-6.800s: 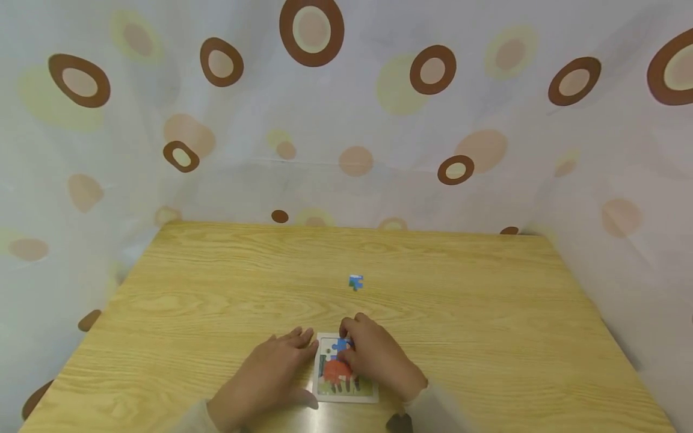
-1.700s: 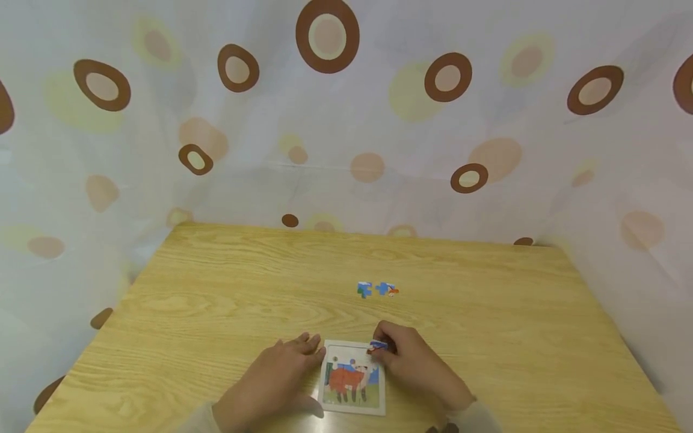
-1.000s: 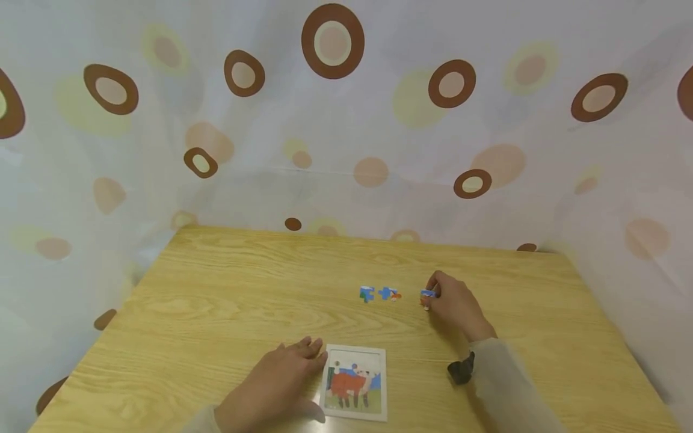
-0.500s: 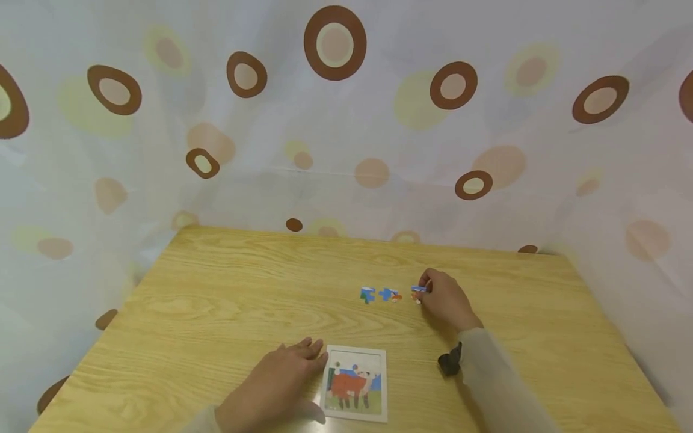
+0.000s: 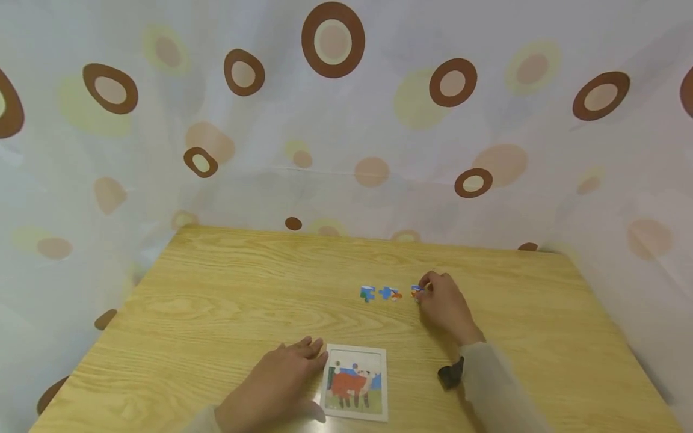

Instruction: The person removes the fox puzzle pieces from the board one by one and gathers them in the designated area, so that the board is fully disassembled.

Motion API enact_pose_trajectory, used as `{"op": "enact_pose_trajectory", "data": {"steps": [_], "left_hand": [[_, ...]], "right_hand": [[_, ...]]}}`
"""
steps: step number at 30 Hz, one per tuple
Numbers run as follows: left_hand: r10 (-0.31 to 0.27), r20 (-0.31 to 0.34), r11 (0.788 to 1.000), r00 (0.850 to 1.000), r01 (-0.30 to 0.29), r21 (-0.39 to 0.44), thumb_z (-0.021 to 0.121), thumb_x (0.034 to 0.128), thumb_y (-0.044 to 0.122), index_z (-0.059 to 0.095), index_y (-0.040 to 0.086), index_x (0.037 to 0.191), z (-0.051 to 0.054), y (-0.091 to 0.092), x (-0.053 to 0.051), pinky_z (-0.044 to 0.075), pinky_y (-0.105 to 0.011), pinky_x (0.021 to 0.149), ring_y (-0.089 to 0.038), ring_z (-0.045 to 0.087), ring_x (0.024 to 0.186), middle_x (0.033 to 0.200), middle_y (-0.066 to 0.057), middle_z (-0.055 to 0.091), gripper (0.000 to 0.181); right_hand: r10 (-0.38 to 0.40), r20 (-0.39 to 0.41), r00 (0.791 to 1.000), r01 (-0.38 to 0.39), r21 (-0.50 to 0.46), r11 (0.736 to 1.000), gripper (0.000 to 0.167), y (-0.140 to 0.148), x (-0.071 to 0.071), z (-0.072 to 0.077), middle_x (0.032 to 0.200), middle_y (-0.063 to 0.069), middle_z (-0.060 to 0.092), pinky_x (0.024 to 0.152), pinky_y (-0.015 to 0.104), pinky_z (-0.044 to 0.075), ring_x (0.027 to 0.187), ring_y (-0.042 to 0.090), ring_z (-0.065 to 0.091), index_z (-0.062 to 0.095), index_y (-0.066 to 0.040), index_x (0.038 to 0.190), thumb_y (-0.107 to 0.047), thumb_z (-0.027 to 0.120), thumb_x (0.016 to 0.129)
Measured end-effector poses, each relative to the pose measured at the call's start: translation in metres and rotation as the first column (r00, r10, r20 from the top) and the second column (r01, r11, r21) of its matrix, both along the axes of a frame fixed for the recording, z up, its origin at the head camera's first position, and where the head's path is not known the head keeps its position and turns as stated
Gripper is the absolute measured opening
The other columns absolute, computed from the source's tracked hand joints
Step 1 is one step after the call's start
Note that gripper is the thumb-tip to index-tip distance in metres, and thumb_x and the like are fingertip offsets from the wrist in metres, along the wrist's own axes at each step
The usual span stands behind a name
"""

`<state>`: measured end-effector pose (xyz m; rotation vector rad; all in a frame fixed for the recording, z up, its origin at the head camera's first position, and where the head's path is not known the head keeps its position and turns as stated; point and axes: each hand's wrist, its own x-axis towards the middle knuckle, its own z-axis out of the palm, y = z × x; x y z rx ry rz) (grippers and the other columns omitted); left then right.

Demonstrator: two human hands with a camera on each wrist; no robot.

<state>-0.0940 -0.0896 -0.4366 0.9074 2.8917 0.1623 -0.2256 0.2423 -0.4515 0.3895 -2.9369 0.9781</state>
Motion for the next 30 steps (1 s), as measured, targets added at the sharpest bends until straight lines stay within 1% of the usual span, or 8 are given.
{"op": "enact_pose_trajectory", "data": {"steps": [4,8,14,16,20,26,28,30], "left_hand": [[0.001,-0.007,1.0,1.0,-0.001,0.002,0.08,0.0653,0.075,0.065,0.014,0.141,0.0,-0.001,-0.001,0.054,-0.059,0.095,-0.03,0.056,0.135,0.148,-0.008,0.058,0.098],[0.006,-0.007,1.0,1.0,-0.006,0.005,0.08,0.0652,0.075,0.066,0.014,0.141,-0.001,-0.001,-0.001,0.054,-0.058,0.096,-0.029,0.055,0.136,0.148,-0.008,0.058,0.098],[0.012,-0.027,1.0,1.0,-0.012,-0.005,0.081,0.0644,0.075,0.067,0.015,0.139,-0.002,0.0,0.001,0.054,-0.056,0.096,-0.027,0.056,0.135,0.147,-0.007,0.059,0.097],[0.014,-0.031,1.0,0.999,-0.014,-0.005,0.081,0.0641,0.076,0.067,0.015,0.139,-0.001,0.0,0.001,0.055,-0.056,0.095,-0.028,0.056,0.135,0.147,-0.007,0.06,0.097],[0.012,-0.024,1.0,1.0,-0.012,-0.002,0.08,0.0643,0.076,0.067,0.015,0.139,-0.001,-0.001,0.0,0.055,-0.057,0.094,-0.029,0.057,0.134,0.147,-0.008,0.059,0.098],[0.001,-0.016,1.0,1.0,-0.001,0.016,0.079,0.0644,0.075,0.066,0.013,0.14,0.0,-0.003,0.0,0.056,-0.057,0.092,-0.03,0.057,0.134,0.147,-0.01,0.059,0.098],[-0.004,-0.015,1.0,1.0,0.004,0.022,0.078,0.0642,0.075,0.066,0.013,0.14,0.0,-0.003,0.0,0.056,-0.057,0.092,-0.031,0.057,0.134,0.147,-0.011,0.058,0.099],[-0.009,-0.019,1.0,1.0,0.009,0.023,0.078,0.0645,0.075,0.065,0.013,0.14,0.0,-0.003,0.001,0.056,-0.057,0.092,-0.031,0.056,0.134,0.147,-0.011,0.058,0.099]], "right_hand": [[0.05,-0.037,0.998,-0.051,-0.012,0.999,0.009,-0.015,0.015,0.002,0.097,0.011,0.06,0.069,0.04,0.05,0.08,0.021,0.058,0.067,-0.002,0.105,-0.009,0.069,0.099],[0.127,-0.071,0.989,-0.128,-0.022,0.991,0.006,-0.036,0.033,0.004,0.092,0.003,0.061,0.067,0.036,0.049,0.077,0.015,0.053,0.068,-0.007,0.099,-0.012,0.072,0.098],[0.233,-0.029,0.972,-0.234,-0.066,0.97,0.007,-0.069,0.064,0.009,0.089,-0.005,0.059,0.058,0.028,0.045,0.065,0.008,0.047,0.068,-0.015,0.095,-0.018,0.074,0.097],[0.273,-0.02,0.962,-0.274,-0.083,0.958,0.007,-0.079,0.073,0.01,0.087,-0.007,0.059,0.056,0.026,0.045,0.063,0.005,0.047,0.068,-0.017,0.095,-0.019,0.074,0.097],[0.361,0.024,0.932,-0.356,-0.115,0.928,0.009,-0.097,0.089,0.011,0.085,-0.01,0.057,0.057,0.024,0.046,0.065,0.003,0.048,0.068,-0.015,0.096,-0.021,0.075,0.096],[0.46,0.039,0.887,-0.451,-0.141,0.881,0.015,-0.115,0.102,0.007,0.085,-0.009,0.058,0.063,0.022,0.05,0.073,0.003,0.053,0.069,-0.006,0.099,-0.017,0.077,0.094],[0.473,0.053,0.879,-0.461,-0.155,0.874,0.016,-0.118,0.106,0.005,0.084,-0.009,0.057,0.061,0.022,0.05,0.071,0.002,0.051,0.069,-0.004,0.1,-0.016,0.077,0.094],[0.466,0.071,0.882,-0.451,-0.163,0.878,0.018,-0.12,0.108,0.003,0.083,-0.008,0.055,0.059,0.021,0.049,0.07,0.001,0.049,0.069,-0.003,0.101,-0.017,0.077,0.094]]}}
